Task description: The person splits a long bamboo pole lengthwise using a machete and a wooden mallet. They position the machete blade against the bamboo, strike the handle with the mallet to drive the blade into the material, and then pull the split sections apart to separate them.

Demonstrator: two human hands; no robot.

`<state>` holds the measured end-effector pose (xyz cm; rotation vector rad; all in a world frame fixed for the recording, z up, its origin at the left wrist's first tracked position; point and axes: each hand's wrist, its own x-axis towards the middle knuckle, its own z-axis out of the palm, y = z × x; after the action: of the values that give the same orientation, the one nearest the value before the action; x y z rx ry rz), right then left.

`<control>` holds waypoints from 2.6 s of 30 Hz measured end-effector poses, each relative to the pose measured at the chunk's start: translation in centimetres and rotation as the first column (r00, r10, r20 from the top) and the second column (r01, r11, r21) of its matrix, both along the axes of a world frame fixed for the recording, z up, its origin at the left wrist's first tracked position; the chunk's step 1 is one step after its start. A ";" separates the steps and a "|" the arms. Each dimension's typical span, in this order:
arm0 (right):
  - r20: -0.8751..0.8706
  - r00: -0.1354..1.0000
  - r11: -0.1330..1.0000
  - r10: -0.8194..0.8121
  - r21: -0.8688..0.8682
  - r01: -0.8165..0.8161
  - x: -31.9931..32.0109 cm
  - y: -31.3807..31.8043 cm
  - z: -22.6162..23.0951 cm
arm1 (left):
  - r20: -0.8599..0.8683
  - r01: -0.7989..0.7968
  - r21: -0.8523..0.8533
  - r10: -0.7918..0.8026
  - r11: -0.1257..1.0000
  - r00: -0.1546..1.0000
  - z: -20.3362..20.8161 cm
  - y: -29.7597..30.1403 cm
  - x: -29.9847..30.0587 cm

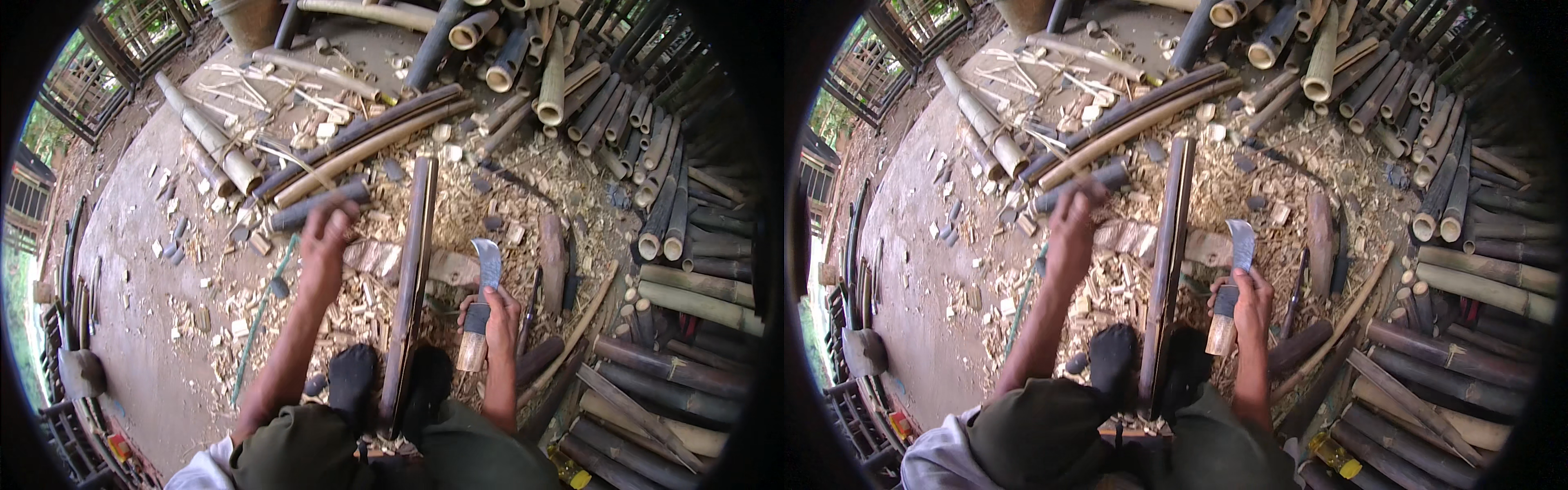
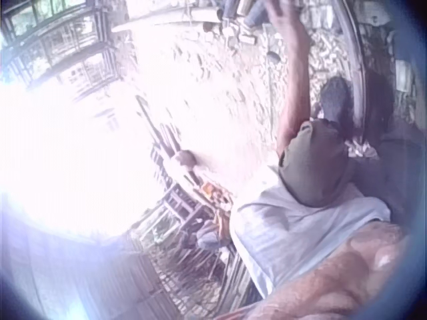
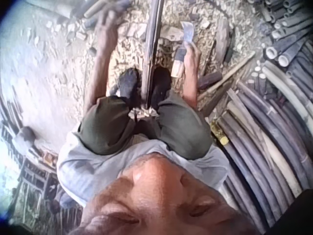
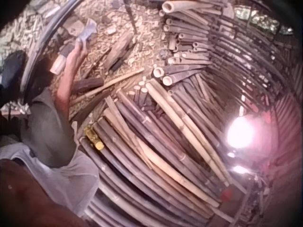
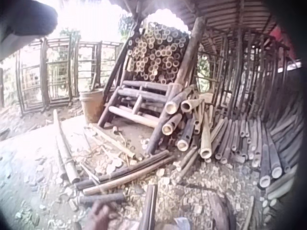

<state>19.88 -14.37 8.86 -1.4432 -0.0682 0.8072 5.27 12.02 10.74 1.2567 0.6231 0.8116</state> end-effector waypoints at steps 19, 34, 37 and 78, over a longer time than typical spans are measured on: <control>0.494 0.616 0.756 0.614 -0.593 -0.277 -8.0 -2.1 0.6 | -0.720 0.408 -0.075 -0.333 0.910 0.609 -9.6 -11.8 -3.5; 0.382 0.563 0.578 0.733 -0.786 -0.221 -8.7 1.7 3.2 | -0.848 0.488 0.160 -0.134 0.858 0.513 -9.1 -13.3 -3.2; 0.405 0.615 0.626 0.677 -0.755 -0.193 -9.0 2.1 3.1 | -0.855 0.486 0.165 -0.122 0.858 0.505 -8.6 -13.4 -3.0; 0.616 0.608 0.778 0.501 -0.629 -0.004 1.0 12.5 -0.1 | -0.854 0.510 0.198 -0.108 0.837 0.509 -9.9 -13.4 -3.4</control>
<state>20.85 -1.89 8.75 -2.3448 -0.7817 0.3851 1.85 -1.35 0.87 2.1320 0.9357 -0.0491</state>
